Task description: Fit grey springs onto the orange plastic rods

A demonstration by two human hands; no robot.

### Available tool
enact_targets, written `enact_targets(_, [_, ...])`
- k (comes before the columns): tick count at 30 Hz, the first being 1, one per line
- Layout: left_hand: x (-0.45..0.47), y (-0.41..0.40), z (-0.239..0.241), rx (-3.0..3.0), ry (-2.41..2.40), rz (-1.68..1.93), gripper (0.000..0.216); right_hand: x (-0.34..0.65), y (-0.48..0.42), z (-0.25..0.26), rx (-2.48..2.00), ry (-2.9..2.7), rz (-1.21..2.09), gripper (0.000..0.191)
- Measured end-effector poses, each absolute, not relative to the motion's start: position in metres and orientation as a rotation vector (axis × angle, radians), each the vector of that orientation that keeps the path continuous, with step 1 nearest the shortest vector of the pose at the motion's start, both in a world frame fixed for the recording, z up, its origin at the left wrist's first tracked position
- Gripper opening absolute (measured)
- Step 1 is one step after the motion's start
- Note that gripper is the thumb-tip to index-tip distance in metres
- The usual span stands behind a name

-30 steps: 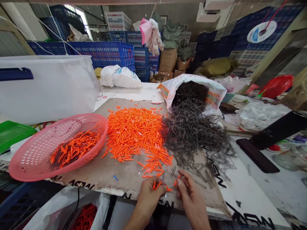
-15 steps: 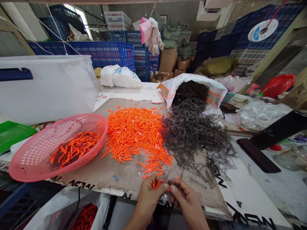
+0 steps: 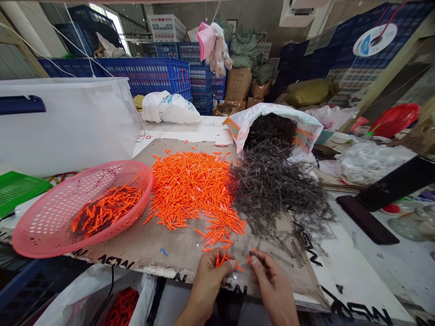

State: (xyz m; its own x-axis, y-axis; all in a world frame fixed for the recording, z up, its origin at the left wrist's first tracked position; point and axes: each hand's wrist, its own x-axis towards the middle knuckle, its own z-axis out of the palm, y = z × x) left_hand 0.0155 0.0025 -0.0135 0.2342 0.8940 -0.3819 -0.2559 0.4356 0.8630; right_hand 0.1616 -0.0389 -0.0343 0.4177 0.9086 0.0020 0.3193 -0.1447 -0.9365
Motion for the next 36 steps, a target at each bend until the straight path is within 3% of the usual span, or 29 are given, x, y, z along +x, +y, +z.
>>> enact_targets(9, [0.015, 0.003, -0.017, 0.769, 1.04, 0.891, 0.031, 0.168, -0.037, -0.037, -1.765, -1.429, 0.274, 0.038])
enact_targets(20, [0.015, -0.001, -0.005, 0.711, 1.007, 0.882, 0.026, 0.155, -0.046, -0.026, -1.538, -1.55, 0.705, 0.04])
enact_targets(32, [0.013, 0.0, -0.008, 0.765, 0.952, 0.855, 0.032, 0.153, -0.047, -0.022, -1.471, -1.579, 0.701, 0.028])
enact_targets(36, [0.014, 0.001, -0.004, 0.748, 0.959, 0.877, 0.033, 0.156, -0.045, -0.028, -1.548, -1.509, 0.54, 0.025])
